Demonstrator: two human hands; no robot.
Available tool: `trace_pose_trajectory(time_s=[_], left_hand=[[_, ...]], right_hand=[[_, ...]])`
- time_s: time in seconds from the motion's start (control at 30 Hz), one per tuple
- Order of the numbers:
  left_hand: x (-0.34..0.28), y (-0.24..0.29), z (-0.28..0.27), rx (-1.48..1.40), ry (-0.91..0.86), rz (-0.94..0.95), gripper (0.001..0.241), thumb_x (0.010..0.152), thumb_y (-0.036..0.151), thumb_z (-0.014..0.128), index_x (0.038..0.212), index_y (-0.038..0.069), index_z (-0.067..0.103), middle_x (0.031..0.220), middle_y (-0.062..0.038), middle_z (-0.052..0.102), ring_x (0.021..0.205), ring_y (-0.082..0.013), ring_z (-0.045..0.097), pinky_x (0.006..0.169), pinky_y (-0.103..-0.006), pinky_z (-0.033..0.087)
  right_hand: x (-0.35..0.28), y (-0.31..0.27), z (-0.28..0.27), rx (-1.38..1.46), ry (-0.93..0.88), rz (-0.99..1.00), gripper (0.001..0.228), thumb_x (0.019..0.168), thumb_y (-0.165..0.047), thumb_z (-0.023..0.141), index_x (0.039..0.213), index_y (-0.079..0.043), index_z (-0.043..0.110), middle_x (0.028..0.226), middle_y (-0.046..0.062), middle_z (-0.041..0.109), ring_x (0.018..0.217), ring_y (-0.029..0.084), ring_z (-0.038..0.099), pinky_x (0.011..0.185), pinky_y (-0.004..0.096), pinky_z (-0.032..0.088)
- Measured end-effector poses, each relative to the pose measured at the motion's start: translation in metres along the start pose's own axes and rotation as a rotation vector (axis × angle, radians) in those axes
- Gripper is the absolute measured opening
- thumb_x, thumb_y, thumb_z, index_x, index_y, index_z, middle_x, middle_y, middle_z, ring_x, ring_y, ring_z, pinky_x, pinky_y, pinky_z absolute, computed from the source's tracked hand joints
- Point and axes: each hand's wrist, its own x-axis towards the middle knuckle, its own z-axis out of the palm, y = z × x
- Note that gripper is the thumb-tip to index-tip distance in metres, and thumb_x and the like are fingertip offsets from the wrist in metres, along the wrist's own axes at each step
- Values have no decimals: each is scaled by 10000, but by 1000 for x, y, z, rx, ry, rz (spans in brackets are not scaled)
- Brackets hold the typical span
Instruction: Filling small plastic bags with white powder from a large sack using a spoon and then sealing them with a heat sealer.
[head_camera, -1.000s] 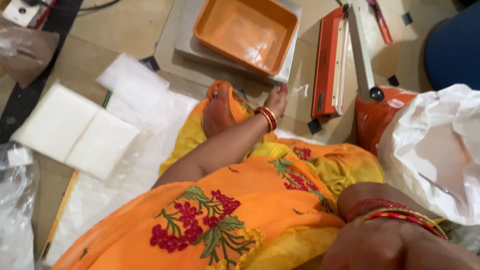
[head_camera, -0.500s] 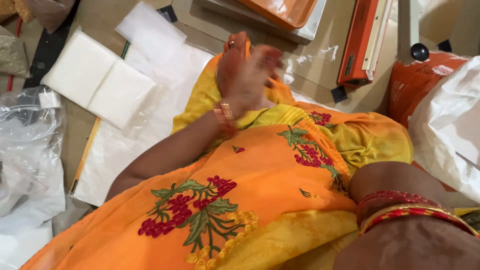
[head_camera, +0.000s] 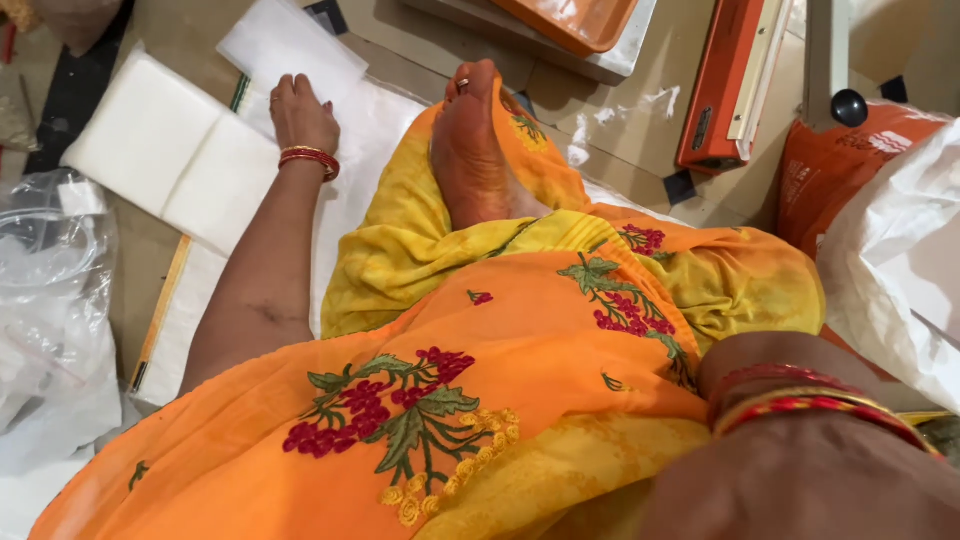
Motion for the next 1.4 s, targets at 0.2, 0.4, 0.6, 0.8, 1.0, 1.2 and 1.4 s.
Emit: trace_pose_trajectory(time_s=[0.2, 0.4, 0.6, 0.8, 1.0, 1.2, 1.4], left_hand=[[-10, -6, 9, 152, -91, -38, 373, 909, 148, 754, 1204, -27, 607, 1299, -221, 569, 1222, -410, 531, 1084, -476, 398], [-14, -5, 7, 406, -133, 128, 374, 893, 136, 685, 1217, -41, 629, 1272, -241, 603, 1122, -379, 591, 891, -437, 514], [-2, -2, -5, 483, -210, 209, 209, 950, 54, 646, 1148, -11, 665, 1019, -175, 718, 895, -317, 716, 753, -424, 580], [31, 87, -87, 123, 120, 181, 71, 990, 108, 665, 977, 38, 663, 895, -150, 722, 813, -342, 706, 693, -447, 557], [28, 230, -167, -539, 117, 448, 99, 1038, 66, 689, 1001, 8, 619, 893, -151, 737, 837, -302, 740, 735, -409, 565], [-24, 352, -178, -1131, -648, 362, 109, 1020, 103, 644, 969, 9, 621, 887, -70, 751, 792, -138, 748, 693, -290, 633], [-74, 412, -159, -1142, -1089, 306, 202, 1003, 178, 660, 918, 0, 617, 787, -59, 715, 696, -113, 710, 601, -283, 621]], right_hand=[[25, 44, -45, -42, 12, 36, 760, 949, -774, 516, 929, -30, 665, 899, 132, 601, 764, 175, 521, 732, 298, 450], [-3, 126, -149, -7, 418, 131, 715, 1046, -733, 458, 1057, -40, 634, 1022, 128, 589, 893, 223, 536, 822, 337, 427], [-71, 159, -225, 158, 807, 162, 621, 1101, -681, 447, 1063, -91, 638, 966, 72, 597, 876, 206, 526, 768, 350, 425], [-100, 195, -268, 197, 918, 140, 541, 1077, -626, 517, 1007, -106, 647, 902, 53, 600, 829, 200, 549, 715, 337, 459], [-92, 202, -273, 146, 912, 167, 346, 1052, -467, 615, 1026, -123, 644, 915, 27, 617, 844, 174, 593, 727, 330, 512], [-93, 194, -260, -2, 868, 78, 279, 1005, -295, 694, 1196, -113, 602, 1071, 17, 635, 987, 144, 622, 825, 341, 551], [-84, 138, -231, -194, 848, -116, 392, 923, -135, 732, 1290, -88, 604, 1242, 1, 671, 1128, 102, 637, 961, 286, 542]])
